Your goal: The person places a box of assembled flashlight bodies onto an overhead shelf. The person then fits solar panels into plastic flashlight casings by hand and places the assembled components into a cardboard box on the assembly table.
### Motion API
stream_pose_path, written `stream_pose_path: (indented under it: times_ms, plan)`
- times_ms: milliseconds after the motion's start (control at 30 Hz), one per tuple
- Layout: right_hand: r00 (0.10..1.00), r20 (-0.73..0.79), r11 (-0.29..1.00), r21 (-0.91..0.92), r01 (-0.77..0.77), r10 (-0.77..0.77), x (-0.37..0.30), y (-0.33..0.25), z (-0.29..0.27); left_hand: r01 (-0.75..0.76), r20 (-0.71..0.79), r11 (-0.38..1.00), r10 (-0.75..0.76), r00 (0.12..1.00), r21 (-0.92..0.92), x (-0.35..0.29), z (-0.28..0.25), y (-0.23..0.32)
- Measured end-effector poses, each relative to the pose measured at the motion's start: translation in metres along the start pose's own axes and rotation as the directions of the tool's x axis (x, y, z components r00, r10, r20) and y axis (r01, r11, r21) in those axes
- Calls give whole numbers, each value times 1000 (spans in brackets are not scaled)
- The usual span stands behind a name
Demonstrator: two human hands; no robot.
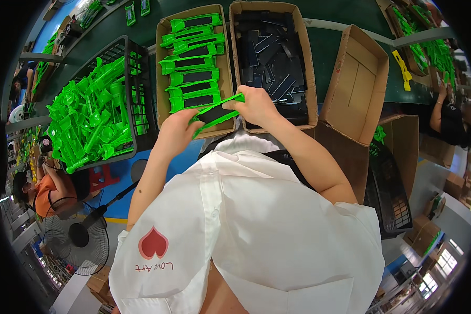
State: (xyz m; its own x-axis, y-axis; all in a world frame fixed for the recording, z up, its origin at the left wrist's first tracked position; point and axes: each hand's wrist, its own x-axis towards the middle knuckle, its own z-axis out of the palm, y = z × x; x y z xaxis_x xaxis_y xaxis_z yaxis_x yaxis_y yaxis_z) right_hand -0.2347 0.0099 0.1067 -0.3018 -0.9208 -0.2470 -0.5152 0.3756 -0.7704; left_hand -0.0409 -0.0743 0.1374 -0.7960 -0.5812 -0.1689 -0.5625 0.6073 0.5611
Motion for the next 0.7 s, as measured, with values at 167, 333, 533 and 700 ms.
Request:
stream_pose_path:
  times_ms: [167, 333, 533, 700]
  plan:
    - [992, 126, 950, 307, -60, 22, -12, -5, 12, 150, 39, 987, -148, 988, -55, 21, 20, 8]
    - [991, 39, 969, 221, 113, -124, -18, 10, 21, 106, -23, 984, -111, 994, -146, 23, 35, 7]
    - [909, 410, 963, 210, -169, 70, -10, 9, 8, 0, 81, 993, -9, 997, 115, 23, 26, -32]
    - [920, -266, 790, -477, -384, 287, 8, 76, -28, -162, 75, 984, 157, 985, 70, -12, 24, -55]
